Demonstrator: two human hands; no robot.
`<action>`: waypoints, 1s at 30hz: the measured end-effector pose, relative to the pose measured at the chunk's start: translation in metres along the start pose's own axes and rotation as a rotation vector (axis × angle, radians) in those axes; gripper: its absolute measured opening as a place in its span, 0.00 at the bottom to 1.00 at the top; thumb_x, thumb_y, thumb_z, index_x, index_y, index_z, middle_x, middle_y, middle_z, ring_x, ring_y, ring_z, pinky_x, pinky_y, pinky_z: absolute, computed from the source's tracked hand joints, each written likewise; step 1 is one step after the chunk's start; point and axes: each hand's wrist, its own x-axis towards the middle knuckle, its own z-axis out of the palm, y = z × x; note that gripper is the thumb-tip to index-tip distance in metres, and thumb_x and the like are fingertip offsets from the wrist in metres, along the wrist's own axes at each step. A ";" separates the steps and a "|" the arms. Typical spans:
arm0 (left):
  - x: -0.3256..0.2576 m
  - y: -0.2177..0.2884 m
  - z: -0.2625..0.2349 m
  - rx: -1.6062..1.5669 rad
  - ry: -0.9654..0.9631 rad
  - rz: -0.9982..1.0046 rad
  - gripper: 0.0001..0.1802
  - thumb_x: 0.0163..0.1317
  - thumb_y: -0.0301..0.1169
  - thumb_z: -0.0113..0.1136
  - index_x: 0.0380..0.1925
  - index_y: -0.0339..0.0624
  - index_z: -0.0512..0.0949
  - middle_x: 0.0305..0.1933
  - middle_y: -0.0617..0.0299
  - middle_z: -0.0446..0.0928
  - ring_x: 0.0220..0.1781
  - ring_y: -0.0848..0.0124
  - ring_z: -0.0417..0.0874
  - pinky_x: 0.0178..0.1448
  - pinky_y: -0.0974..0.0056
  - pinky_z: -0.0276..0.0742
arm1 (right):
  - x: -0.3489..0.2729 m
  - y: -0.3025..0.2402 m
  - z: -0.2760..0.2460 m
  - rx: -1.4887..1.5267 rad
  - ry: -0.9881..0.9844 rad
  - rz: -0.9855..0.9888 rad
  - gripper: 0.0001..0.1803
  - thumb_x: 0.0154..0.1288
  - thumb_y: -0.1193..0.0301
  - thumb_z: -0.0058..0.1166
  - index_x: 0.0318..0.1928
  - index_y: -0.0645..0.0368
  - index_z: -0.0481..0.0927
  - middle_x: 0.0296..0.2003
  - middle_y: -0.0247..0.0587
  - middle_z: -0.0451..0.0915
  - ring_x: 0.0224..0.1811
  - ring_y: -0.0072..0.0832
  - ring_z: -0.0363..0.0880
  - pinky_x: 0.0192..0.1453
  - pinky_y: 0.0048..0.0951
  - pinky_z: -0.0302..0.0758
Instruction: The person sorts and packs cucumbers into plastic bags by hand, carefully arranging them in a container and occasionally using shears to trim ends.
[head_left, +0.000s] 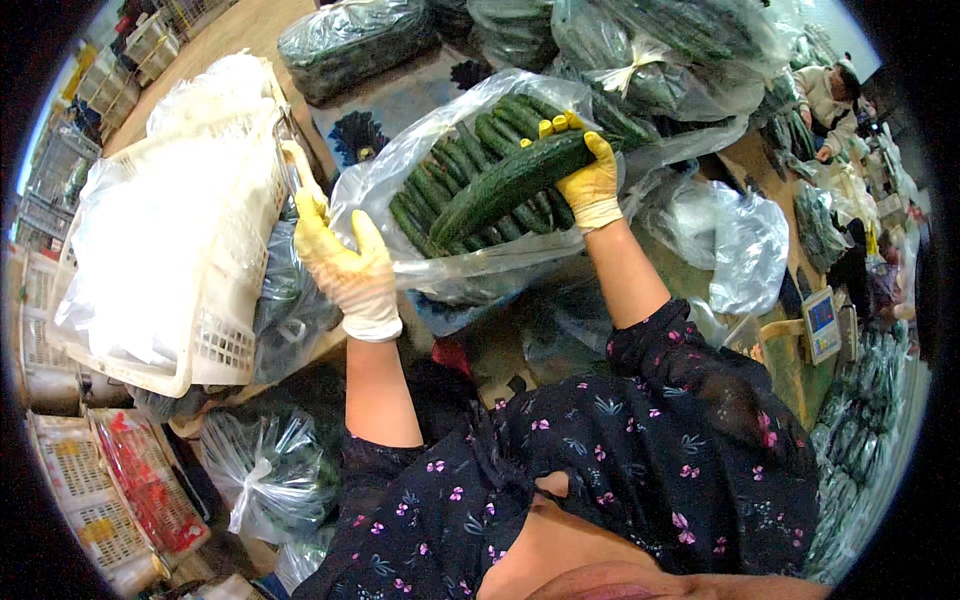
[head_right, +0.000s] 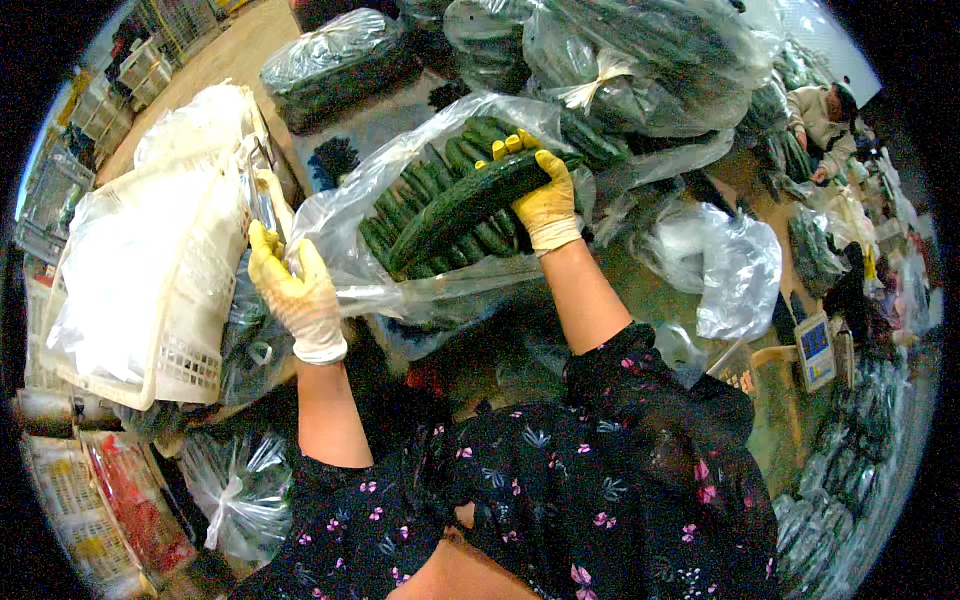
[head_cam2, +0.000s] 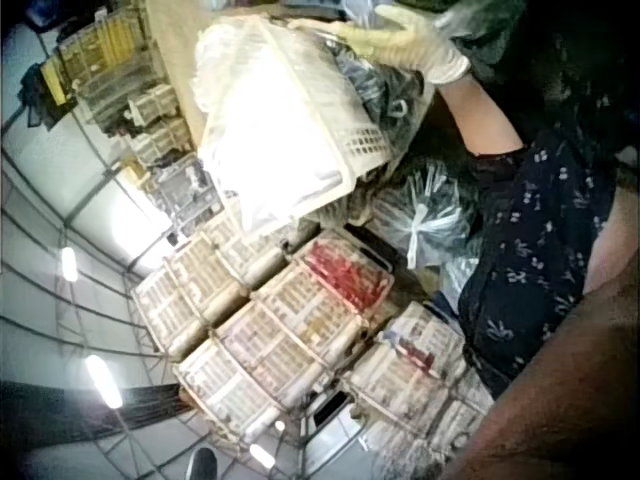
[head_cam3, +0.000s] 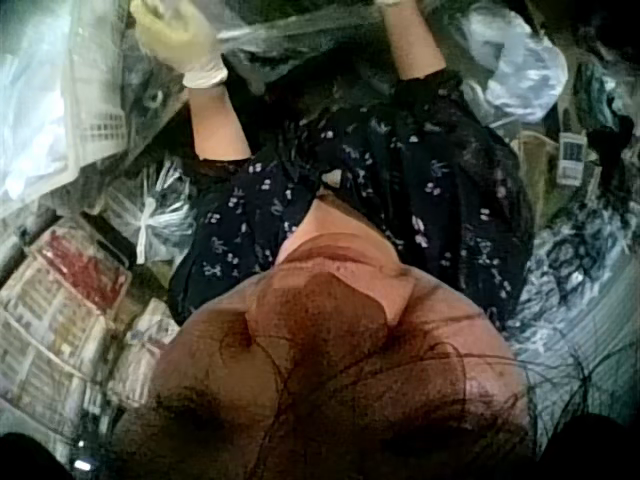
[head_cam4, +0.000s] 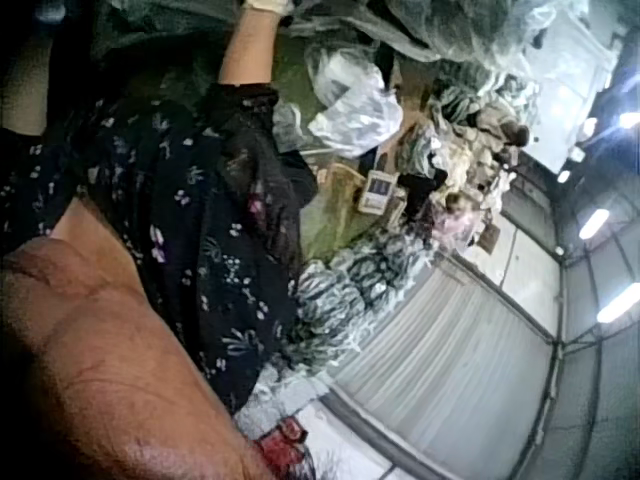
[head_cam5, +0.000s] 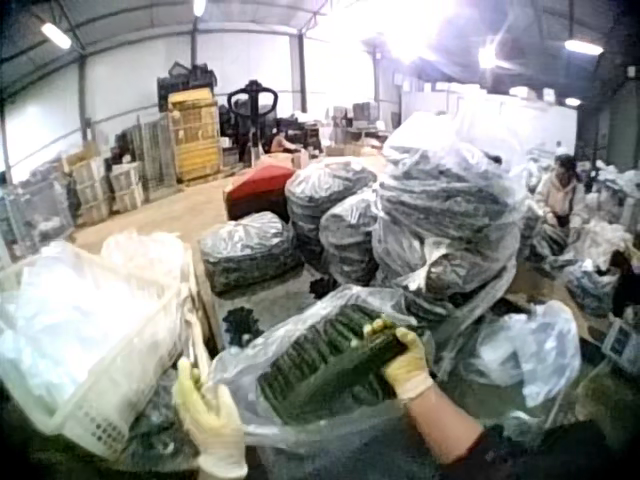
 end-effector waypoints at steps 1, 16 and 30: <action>-0.002 0.009 0.003 -0.093 0.024 0.065 0.32 0.52 0.22 0.58 0.59 0.33 0.64 0.55 0.45 0.67 0.55 0.54 0.70 0.61 0.57 0.65 | 0.000 -0.003 0.004 -0.003 -0.064 0.009 0.20 0.51 0.70 0.58 0.48 0.60 0.77 0.43 0.42 0.79 0.53 0.42 0.74 0.64 0.62 0.57; -0.024 0.093 0.026 -1.052 -1.107 -0.244 0.57 0.40 0.32 0.73 0.68 0.38 0.48 0.63 0.51 0.64 0.63 0.66 0.65 0.67 0.67 0.56 | -0.035 -0.053 0.135 -0.293 -0.335 0.041 0.24 0.58 0.65 0.51 0.53 0.64 0.72 0.45 0.47 0.75 0.52 0.45 0.72 0.60 0.60 0.64; -0.098 0.118 0.046 -1.955 -1.389 -1.301 0.26 0.51 0.43 0.58 0.47 0.36 0.73 0.39 0.54 0.80 0.35 0.62 0.82 0.42 0.57 0.81 | -0.133 -0.028 0.088 -0.727 0.347 0.173 0.15 0.62 0.63 0.54 0.45 0.58 0.76 0.38 0.36 0.81 0.38 0.31 0.79 0.48 0.35 0.74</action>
